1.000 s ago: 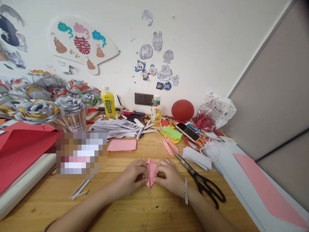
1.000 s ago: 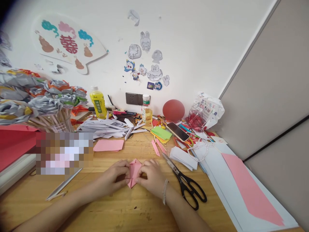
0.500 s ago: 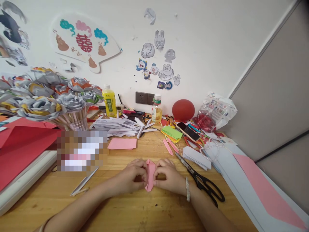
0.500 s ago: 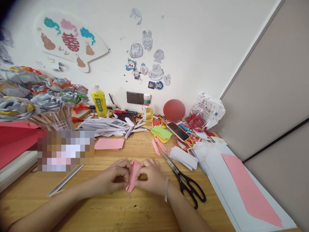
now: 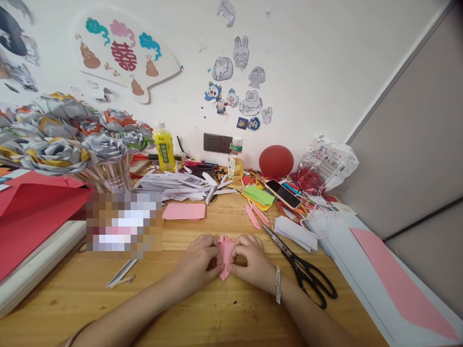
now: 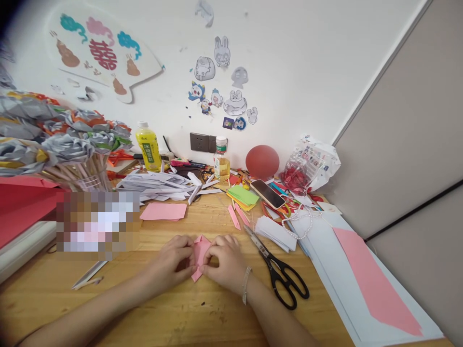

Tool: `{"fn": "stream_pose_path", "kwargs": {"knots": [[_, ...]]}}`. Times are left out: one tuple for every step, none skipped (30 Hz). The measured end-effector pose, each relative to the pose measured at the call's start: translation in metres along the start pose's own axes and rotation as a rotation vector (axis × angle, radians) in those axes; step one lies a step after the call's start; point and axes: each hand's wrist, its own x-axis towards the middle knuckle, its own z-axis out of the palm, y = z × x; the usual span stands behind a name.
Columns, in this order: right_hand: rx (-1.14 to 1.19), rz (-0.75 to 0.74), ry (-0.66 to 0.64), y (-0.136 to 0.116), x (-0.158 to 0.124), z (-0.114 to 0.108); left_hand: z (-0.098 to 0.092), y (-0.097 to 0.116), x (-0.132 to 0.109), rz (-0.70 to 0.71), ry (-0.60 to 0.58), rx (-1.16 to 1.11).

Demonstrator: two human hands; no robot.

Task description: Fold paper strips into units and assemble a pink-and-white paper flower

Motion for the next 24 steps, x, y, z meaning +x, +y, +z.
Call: {"fn": "stream_pose_path", "kwargs": {"knots": [[-0.006,-0.001,0.000,0.000,0.000,0.001,0.000,0.001,0.000,-0.011,0.000,0.013],[-0.012,0.000,-0.001,0.001,0.000,0.001,0.000,0.002,-0.001,-0.021,0.002,0.027],[-0.018,-0.001,-0.001,0.001,0.000,0.002,0.001,0.002,-0.001,-0.030,0.005,0.041],[-0.024,-0.003,0.002,0.002,0.000,0.002,0.001,0.003,-0.001,-0.038,0.010,0.052],[-0.027,-0.005,0.006,0.002,0.000,0.002,0.002,0.003,-0.002,-0.046,0.015,0.063],[-0.028,-0.008,0.011,0.003,-0.001,0.003,0.002,0.004,-0.002,-0.054,0.020,0.072],[-0.027,-0.011,0.014,0.003,-0.001,0.003,0.003,0.004,-0.002,-0.061,0.022,0.080],[-0.024,-0.015,0.018,0.003,-0.001,0.004,0.004,0.005,-0.003,-0.068,0.023,0.089],[-0.020,-0.019,0.023,0.003,-0.002,0.004,0.005,0.005,-0.003,-0.075,0.027,0.098],[-0.017,-0.020,0.029,0.003,-0.002,0.005,0.006,0.006,-0.003,-0.082,0.029,0.106],[-0.016,-0.021,0.037,0.003,-0.003,0.006,0.006,0.007,-0.003,-0.091,0.032,0.114],[-0.018,-0.020,0.047,0.002,-0.003,0.006,0.007,0.008,-0.003,-0.104,0.033,0.121],[-0.021,-0.016,0.058,0.002,-0.004,0.007,0.007,0.010,-0.003,-0.119,0.033,0.128],[-0.028,-0.011,0.068,0.001,-0.004,0.008,0.007,0.011,-0.003,-0.132,0.033,0.134],[-0.036,-0.005,0.076,0.000,-0.005,0.009,0.006,0.013,-0.003,-0.142,0.031,0.139],[-0.047,0.002,0.083,-0.001,-0.006,0.009,0.006,0.014,-0.004,-0.150,0.030,0.142],[-0.058,0.007,0.086,-0.001,-0.007,0.009,0.006,0.014,-0.004,-0.155,0.029,0.145],[-0.068,0.011,0.087,-0.002,-0.008,0.010,0.005,0.015,-0.004,-0.158,0.031,0.146],[-0.075,0.011,0.086,-0.002,-0.008,0.010,0.005,0.015,-0.004,-0.161,0.034,0.147],[-0.080,0.010,0.085,-0.003,-0.009,0.010,0.005,0.015,-0.004,-0.164,0.039,0.149],[-0.083,0.009,0.085,-0.003,-0.009,0.010,0.005,0.014,-0.004,-0.166,0.044,0.151],[-0.087,0.010,0.085,-0.004,-0.009,0.010,0.005,0.014,-0.004,-0.168,0.048,0.153],[-0.091,0.015,0.084,-0.004,-0.010,0.011,0.005,0.013,-0.004,-0.170,0.050,0.153],[-0.097,0.022,0.083,-0.005,-0.010,0.011,0.005,0.012,-0.004,-0.172,0.049,0.152]]}}
